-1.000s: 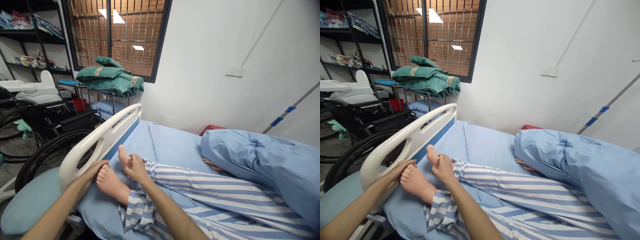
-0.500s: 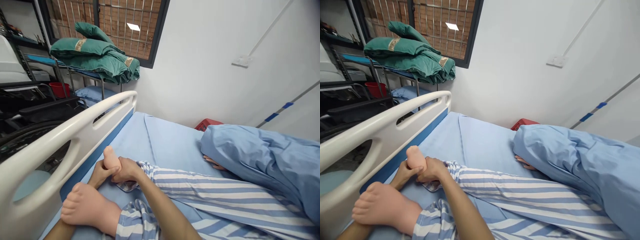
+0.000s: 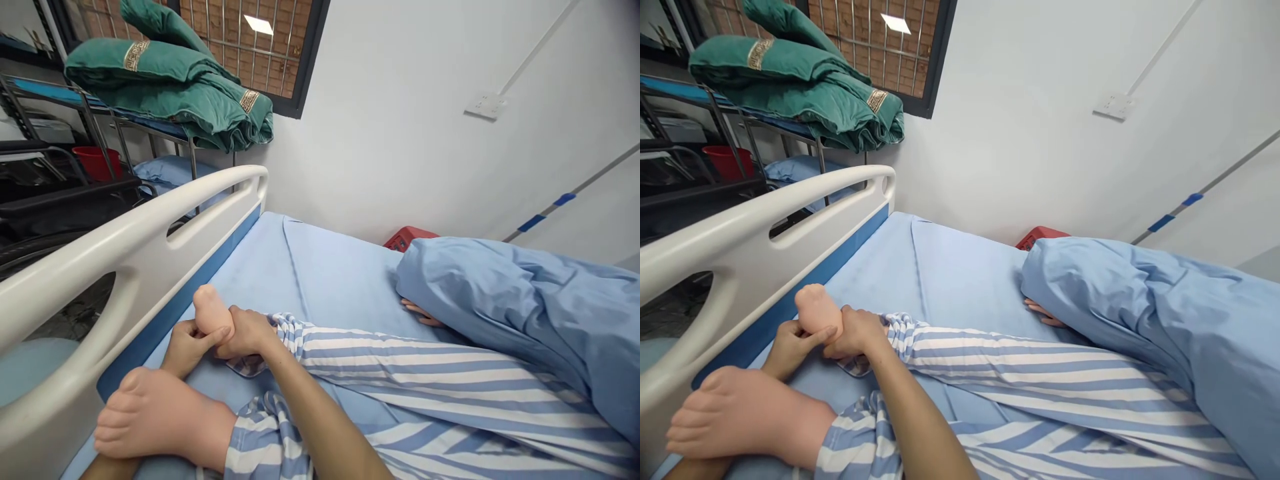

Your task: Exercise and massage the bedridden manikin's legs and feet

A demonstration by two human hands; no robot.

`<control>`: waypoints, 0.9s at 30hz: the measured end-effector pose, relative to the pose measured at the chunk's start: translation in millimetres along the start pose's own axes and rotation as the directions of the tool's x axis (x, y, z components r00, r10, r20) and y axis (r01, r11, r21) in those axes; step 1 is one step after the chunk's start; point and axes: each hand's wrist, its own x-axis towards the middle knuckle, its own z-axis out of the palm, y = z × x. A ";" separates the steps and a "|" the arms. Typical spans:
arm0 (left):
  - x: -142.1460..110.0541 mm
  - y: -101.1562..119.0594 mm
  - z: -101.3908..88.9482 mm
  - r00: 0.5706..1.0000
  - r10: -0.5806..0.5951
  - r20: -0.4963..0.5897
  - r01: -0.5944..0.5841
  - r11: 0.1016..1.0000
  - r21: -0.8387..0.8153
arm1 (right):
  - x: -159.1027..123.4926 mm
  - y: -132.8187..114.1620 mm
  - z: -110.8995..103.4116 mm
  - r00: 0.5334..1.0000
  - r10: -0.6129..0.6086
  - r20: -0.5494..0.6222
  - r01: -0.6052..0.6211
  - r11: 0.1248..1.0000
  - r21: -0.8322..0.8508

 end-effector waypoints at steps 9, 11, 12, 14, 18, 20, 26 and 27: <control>6.4 21.3 -31.7 0.980 0.162 0.117 -0.199 0.764 0.613 | -5.9 -4.9 -3.9 0.999 0.024 -0.023 -0.024 1.000 0.011; 5.1 19.3 -26.9 0.991 0.071 0.113 -0.117 0.863 0.491 | -5.9 -4.6 -3.5 0.999 0.020 -0.030 -0.020 1.000 0.013; 4.0 16.4 -22.1 0.994 0.029 0.108 -0.068 0.927 0.368 | -5.9 -4.3 -3.2 0.999 0.021 -0.033 -0.021 1.000 0.013; 1.8 7.8 -8.6 0.997 -0.006 0.076 0.004 0.999 0.032 | -5.9 -3.5 -2.8 0.999 0.021 -0.028 -0.021 1.000 0.014; 1.4 -10.8 17.6 0.995 -0.064 -0.073 0.020 0.871 -0.491 | -4.0 -1.0 -1.5 1.000 0.002 -0.004 -0.002 1.000 0.020; 3.4 -14.8 21.4 0.994 -0.084 -0.064 0.039 0.854 -0.519 | -2.1 0.5 -0.5 1.000 0.002 -0.001 -0.002 1.000 0.019; 3.7 1.3 0.3 0.996 -0.082 -0.031 0.078 0.991 -0.112 | -0.6 1.9 1.5 1.000 -0.005 -0.024 0.005 1.000 -0.007; 2.7 5.1 -3.9 0.996 -0.079 -0.034 0.078 0.996 -0.033 | -1.1 1.7 1.7 1.000 -0.007 -0.030 0.007 1.000 -0.010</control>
